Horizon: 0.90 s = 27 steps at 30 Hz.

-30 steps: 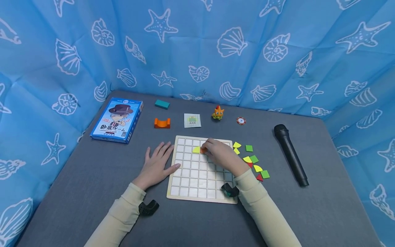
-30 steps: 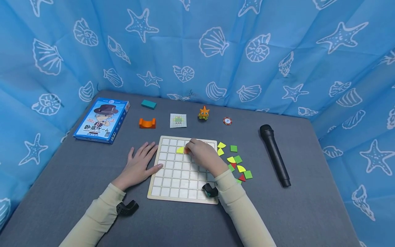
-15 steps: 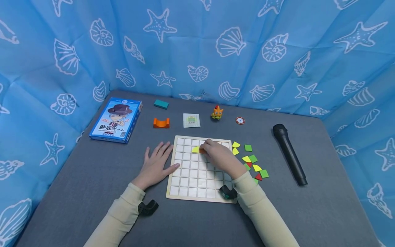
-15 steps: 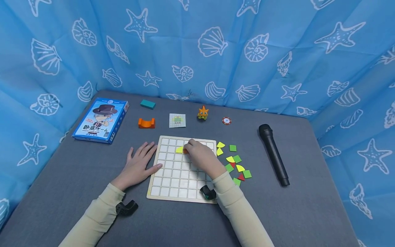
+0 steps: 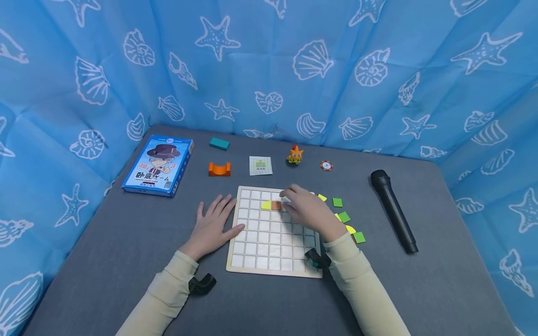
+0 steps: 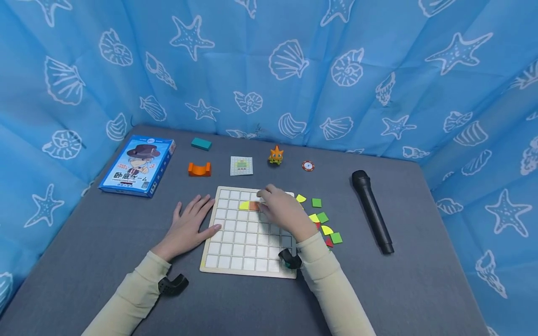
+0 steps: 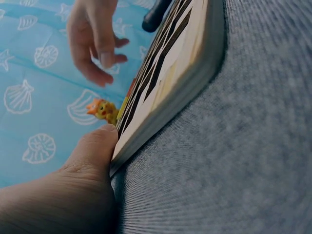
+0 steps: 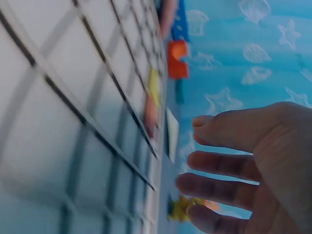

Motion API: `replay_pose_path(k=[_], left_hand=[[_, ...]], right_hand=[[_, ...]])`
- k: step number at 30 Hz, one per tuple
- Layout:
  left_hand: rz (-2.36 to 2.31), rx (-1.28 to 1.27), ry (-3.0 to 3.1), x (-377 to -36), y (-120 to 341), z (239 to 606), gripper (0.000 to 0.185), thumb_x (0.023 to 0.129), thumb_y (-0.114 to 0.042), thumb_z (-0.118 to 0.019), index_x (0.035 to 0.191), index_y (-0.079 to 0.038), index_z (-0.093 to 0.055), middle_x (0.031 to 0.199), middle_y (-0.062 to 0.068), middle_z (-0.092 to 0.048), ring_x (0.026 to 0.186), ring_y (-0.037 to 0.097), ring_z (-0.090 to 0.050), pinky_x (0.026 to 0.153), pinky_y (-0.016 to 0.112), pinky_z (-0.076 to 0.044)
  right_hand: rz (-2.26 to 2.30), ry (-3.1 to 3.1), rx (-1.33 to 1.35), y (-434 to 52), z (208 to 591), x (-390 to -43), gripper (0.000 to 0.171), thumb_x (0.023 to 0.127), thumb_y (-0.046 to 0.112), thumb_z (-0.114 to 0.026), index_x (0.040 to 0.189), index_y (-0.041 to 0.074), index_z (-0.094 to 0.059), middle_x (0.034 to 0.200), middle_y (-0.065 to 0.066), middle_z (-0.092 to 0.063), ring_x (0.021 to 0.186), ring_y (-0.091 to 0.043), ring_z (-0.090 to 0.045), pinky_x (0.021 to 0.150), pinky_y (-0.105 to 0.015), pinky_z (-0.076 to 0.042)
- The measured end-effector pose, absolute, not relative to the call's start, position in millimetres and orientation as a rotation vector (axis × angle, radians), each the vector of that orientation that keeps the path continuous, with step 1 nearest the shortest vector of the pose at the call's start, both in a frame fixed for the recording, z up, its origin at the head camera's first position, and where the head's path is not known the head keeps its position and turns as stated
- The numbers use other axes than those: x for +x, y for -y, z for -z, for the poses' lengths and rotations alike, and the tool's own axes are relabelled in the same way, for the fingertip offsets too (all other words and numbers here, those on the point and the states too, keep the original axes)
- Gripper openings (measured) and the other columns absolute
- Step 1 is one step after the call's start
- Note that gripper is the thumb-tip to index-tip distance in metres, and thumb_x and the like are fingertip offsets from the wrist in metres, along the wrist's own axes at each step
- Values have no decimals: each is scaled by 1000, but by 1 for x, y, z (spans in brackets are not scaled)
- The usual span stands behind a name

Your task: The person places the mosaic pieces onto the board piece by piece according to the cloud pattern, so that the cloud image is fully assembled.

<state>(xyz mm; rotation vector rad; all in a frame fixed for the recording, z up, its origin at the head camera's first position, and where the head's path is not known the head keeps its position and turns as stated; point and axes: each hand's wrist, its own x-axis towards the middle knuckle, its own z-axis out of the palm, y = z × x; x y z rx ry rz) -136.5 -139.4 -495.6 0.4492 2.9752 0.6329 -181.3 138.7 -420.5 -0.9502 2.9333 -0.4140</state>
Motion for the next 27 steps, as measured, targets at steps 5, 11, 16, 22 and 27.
replay_pose_path(k=[5, 11, 16, 22, 27], left_hand=[[-652, 463, -2982, -134, 139, 495, 79, 90, -62, -50, 152, -17, -29, 158, 8, -24, 146, 32, -13, 110, 67, 1], [-639, 469, -2981, -135, 142, 496, 79, 91, -62, -49, 152, -18, -27, 159, 7, -23, 146, 30, -12, 110, 66, 2], [-638, 469, -2977, -136, 142, 497, 79, 90, -63, -49, 152, -18, -28, 159, 7, -22, 146, 31, -12, 110, 66, 2], [-630, 465, -2977, -137, 141, 497, 79, 91, -63, -48, 152, -19, -27, 159, 7, -22, 147, 31, -11, 110, 66, 2], [-629, 465, -2979, -137, 140, 497, 79, 90, -63, -48, 152, -18, -28, 159, 7, -22, 146, 31, -12, 110, 66, 2]], right_hand=[[399, -2976, -824, -170, 409, -184, 26, 93, 14, -63, 118, 8, -64, 112, -8, -62, 96, -21, -62, 81, -40, -53], [368, -2982, -692, -200, 406, -188, 30, 94, -2, -52, 119, 8, -65, 113, -11, -62, 98, -24, -62, 81, -43, -53], [326, -2973, -675, -213, 412, -193, 31, 93, -3, -52, 117, 8, -67, 110, -11, -63, 93, -23, -61, 76, -41, -52], [314, -2940, -631, -217, 420, -196, 28, 92, 0, -56, 117, 9, -67, 110, -11, -62, 90, -22, -58, 75, -41, -51], [291, -2928, -593, -218, 424, -197, 29, 92, 3, -59, 119, 10, -66, 113, -11, -62, 93, -23, -58, 78, -43, -52]])
